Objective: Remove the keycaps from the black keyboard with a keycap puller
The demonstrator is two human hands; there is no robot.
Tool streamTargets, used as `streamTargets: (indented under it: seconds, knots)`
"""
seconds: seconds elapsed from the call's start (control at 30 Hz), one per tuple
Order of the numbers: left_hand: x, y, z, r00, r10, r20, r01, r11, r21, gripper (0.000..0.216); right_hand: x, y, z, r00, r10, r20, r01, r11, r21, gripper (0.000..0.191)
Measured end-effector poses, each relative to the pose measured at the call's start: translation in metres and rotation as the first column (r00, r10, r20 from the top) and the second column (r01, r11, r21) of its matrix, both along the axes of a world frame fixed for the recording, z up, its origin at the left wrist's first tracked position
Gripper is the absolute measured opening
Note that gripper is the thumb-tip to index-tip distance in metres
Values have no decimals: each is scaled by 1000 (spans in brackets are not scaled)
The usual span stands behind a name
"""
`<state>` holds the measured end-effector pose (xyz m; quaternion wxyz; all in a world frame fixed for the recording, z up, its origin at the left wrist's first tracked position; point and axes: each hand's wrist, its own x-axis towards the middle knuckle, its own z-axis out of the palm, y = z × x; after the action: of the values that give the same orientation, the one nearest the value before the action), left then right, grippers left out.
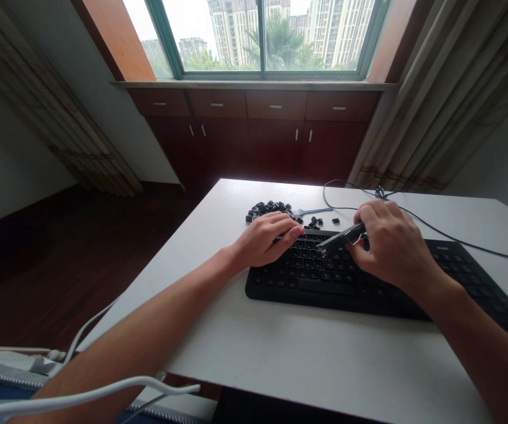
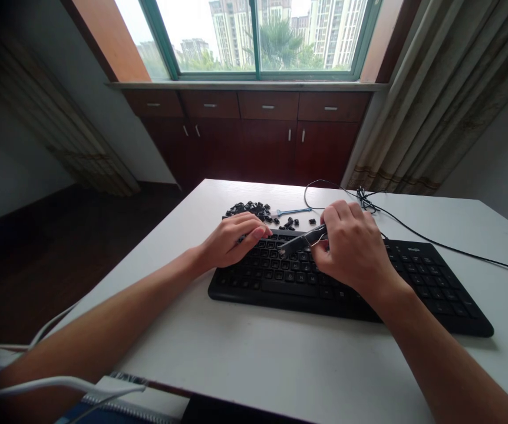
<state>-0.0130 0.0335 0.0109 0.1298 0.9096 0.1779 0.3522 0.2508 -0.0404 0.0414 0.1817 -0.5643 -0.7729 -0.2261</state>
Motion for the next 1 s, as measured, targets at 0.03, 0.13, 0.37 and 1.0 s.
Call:
streamTargets:
  seconds: [0.03, 0.13, 0.37, 1.0]
  knots:
    - [0, 0, 1, 1000, -9, -3, 9, 1000, 5, 25, 0, 0, 0, 1000, 0, 2, 0, 1000, -1, 19]
    - [0, -1, 3, 999, -40, -9, 40, 999, 23, 24, -3, 0, -3, 1000, -4, 4, 4, 1000, 4, 19]
    - [0, -2, 5, 999, -50, -13, 50, 998, 24, 23, -14, -2, -8, 998, 55, 4, -55, 998, -18, 14]
    - [4, 2, -3, 992, 85, 95, -88, 996, 21, 26, -30, -13, -8, 898, 369, -239, -327, 924, 197, 10]
